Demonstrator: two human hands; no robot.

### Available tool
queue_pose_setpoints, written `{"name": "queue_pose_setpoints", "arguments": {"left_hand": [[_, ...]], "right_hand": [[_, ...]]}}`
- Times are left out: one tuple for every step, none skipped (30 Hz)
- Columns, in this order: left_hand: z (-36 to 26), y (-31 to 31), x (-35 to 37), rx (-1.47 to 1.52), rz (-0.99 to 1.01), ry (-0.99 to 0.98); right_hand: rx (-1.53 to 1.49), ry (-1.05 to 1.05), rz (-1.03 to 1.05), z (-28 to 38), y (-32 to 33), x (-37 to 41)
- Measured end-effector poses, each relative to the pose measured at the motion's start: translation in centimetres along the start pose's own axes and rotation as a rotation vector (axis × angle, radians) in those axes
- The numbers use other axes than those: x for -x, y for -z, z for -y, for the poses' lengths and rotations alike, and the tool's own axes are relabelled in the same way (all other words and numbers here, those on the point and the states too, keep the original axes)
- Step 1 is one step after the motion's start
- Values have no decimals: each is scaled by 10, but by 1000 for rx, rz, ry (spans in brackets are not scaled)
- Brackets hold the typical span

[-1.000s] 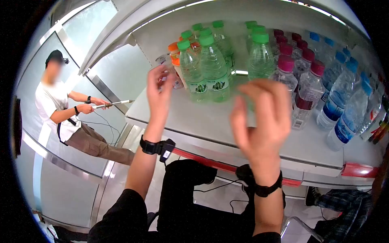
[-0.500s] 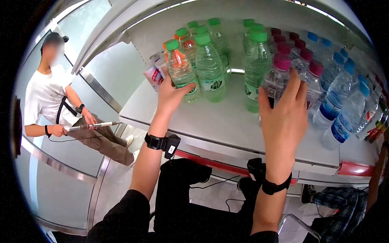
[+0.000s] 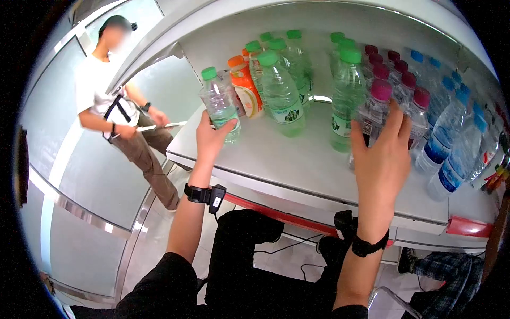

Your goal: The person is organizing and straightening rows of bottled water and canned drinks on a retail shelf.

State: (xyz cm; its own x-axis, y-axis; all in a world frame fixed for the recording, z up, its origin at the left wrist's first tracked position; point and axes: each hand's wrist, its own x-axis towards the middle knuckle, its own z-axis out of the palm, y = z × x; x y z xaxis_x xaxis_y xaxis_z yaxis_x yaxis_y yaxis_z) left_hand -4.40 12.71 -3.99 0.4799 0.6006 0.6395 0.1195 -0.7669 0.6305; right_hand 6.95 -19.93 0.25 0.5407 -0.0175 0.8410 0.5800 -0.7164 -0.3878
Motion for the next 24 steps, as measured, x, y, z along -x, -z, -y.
{"name": "queue_pose_setpoints", "arguments": {"left_hand": [[5,-3,0,-92,-26,-44],[11,-7,1,-86,-28,-41],[10,-6,4,-47,-55,-68],[11,-7,6,-6,-80,-95],[13,-7,7,8,-83,-88],[9,-5,8,-11,-95,-87],[9,-10,3,-26,-98,-90],[9,-10,4,-5,-101,-80],[10,-10,5,-62,-99,-85],[11,-9,6,-117,-98,-88],[14,-8,7,-89,-101,-79],[17,-7,9,-93,-96,-95],[19,-8,10,-93,-98,-109],[20,-9,6,-60,-114,-106],[22,-11,7,-27,-110,-103],[25,-11,10,0,-96,-96],[26,-10,11,17,-100,-81],[25,-12,11,5,-116,-105],[25,-11,11,-13,-133,-133],[26,-10,8,-9,-139,-127],[27,-13,9,18,-147,-137],[29,-13,10,44,-157,-145],[29,-12,8,46,-172,-138],[29,-12,9,56,-147,-123]], "right_hand": [[9,21,-65,3,2,-1],[13,26,-66,7,5,-2],[-50,11,-138,15,11,-4],[-108,-5,-210,21,15,-4],[-99,8,-211,25,17,-2],[-184,45,-188,29,18,0],[-258,75,-166,31,13,1],[-244,93,-165,34,11,4],[-306,133,-128,37,6,8],[-366,172,-89,41,2,12],[-359,197,-54,44,-2,16],[-334,222,-56,50,-5,19],[-358,226,-1,56,-9,20],[-385,225,46,61,-15,18],[-334,266,89,65,-19,16],[-310,285,98,72,-22,14],[-276,278,139,81,-28,9],[-245,269,187,91,-34,5],[-270,176,312,104,-36,-1],[-268,185,314,104,-51,-7],[-231,214,270,92,-75,-9],[-197,245,226,86,-94,-8],[-201,262,226,90,-107,-6],[-258,55,390,94,-116,-4]]}}
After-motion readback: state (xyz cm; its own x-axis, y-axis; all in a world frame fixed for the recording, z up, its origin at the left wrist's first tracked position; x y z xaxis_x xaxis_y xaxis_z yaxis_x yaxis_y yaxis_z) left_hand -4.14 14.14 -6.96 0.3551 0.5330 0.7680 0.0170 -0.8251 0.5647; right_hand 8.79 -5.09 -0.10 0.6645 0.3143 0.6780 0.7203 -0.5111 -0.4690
